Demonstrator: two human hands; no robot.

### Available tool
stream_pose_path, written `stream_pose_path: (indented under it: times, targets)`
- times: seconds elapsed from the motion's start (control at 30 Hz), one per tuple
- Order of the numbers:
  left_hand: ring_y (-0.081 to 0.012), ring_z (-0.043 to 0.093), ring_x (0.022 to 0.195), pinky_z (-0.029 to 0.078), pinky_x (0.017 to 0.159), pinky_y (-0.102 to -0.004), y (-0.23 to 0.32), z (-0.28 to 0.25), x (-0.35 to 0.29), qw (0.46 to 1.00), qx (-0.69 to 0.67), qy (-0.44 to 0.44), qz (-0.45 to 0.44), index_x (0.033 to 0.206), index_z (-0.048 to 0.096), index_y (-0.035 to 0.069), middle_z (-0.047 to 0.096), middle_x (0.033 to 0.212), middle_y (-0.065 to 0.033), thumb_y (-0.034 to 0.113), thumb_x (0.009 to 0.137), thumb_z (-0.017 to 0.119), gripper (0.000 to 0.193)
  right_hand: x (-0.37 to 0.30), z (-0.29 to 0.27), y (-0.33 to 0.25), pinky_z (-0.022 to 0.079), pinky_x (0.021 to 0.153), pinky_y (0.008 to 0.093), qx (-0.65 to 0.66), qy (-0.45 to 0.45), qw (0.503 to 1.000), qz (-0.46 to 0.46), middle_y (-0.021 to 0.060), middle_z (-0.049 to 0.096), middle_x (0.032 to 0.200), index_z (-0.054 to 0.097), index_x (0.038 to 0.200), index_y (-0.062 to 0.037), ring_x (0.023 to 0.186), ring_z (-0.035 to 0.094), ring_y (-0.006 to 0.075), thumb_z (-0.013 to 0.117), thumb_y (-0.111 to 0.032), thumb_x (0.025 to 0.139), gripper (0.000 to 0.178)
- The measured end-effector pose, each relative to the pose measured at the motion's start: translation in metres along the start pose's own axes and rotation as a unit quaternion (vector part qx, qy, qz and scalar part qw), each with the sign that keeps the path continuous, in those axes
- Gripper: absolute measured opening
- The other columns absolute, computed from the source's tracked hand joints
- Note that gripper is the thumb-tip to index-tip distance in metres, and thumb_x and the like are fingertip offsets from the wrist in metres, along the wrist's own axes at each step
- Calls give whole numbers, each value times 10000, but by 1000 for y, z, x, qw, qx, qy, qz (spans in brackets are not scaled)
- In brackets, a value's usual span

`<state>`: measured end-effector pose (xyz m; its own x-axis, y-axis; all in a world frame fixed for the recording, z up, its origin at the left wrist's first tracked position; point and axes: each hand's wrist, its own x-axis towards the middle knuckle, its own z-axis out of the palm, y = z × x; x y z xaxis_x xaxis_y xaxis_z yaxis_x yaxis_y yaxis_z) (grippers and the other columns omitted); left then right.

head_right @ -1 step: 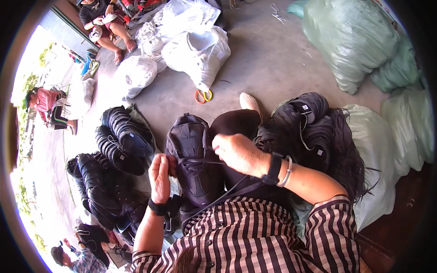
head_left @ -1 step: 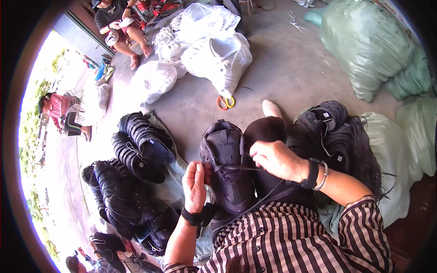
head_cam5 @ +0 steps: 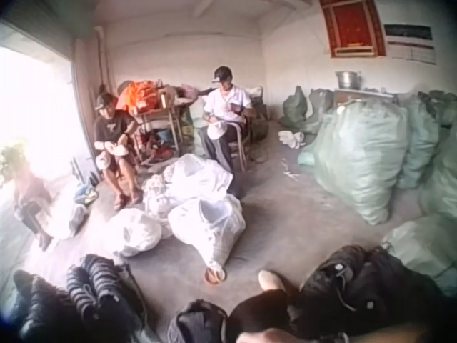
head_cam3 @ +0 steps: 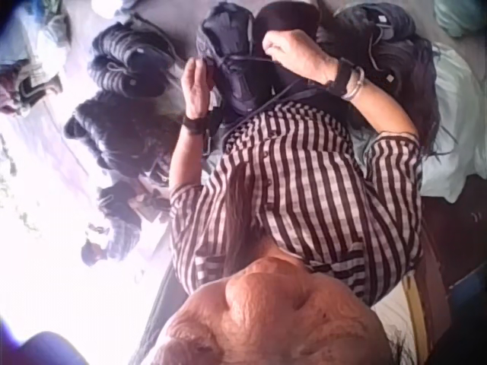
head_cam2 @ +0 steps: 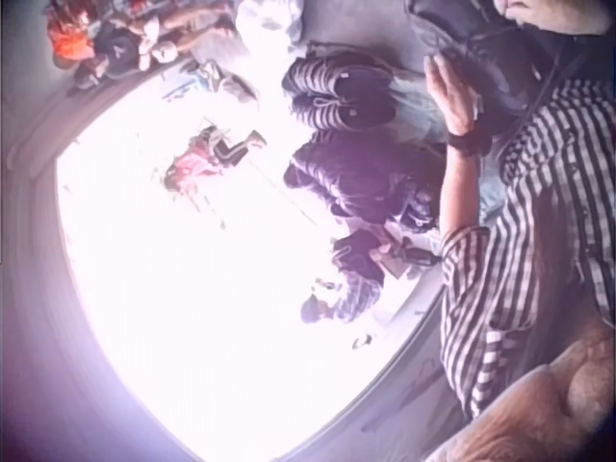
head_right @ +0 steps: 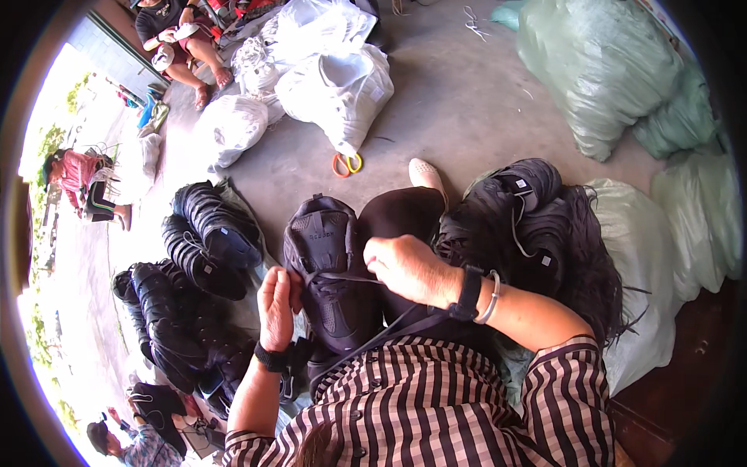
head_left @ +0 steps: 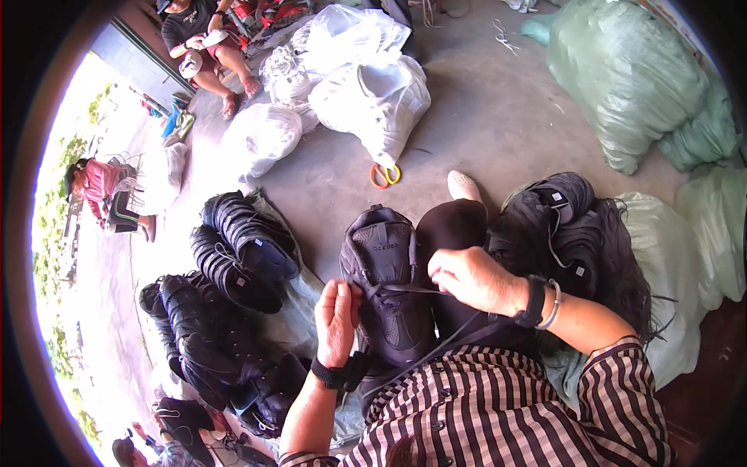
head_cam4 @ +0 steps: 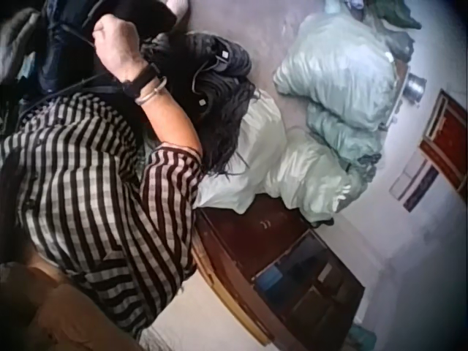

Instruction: Lacing black athletic shoes in a manufacturing environment.

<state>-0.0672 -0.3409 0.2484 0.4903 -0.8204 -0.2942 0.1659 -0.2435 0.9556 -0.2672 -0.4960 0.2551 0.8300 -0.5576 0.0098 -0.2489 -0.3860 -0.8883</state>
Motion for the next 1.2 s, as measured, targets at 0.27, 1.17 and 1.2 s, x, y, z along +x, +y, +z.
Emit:
stream_pose_path:
  times: [0.27, 1.17, 1.2]
  targets:
    - [-52, 435, 608, 369, 577, -229, -8, -8, -17, 982, 160, -36, 97, 733, 591, 17, 538, 647, 28, 252, 930, 593, 307, 2, 4, -8, 483, 589, 409, -65, 35, 997, 16, 140, 606, 652, 584, 797, -62, 652, 623, 335, 610, -156, 840, 107]
    - [-9, 392, 541, 297, 501, -166, -6, -15, -3, 993, -60, -63, -75, 835, 622, 67, 498, 636, 78, 259, 913, 620, 207, 15, 7, -5, 493, 566, 397, -147, 14, 989, 2, 160, 605, 647, 564, 737, -43, 650, 623, 348, 623, -157, 814, 150]
    - [-9, 392, 541, 297, 501, -166, -6, -15, -3, 993, -60, -63, -74, 835, 622, 67, 498, 636, 78, 259, 913, 620, 207, 15, 8, -5, 493, 543, 380, -120, 22, 992, -8, 156, 608, 632, 578, 730, -33, 605, 624, 326, 618, -147, 815, 148]
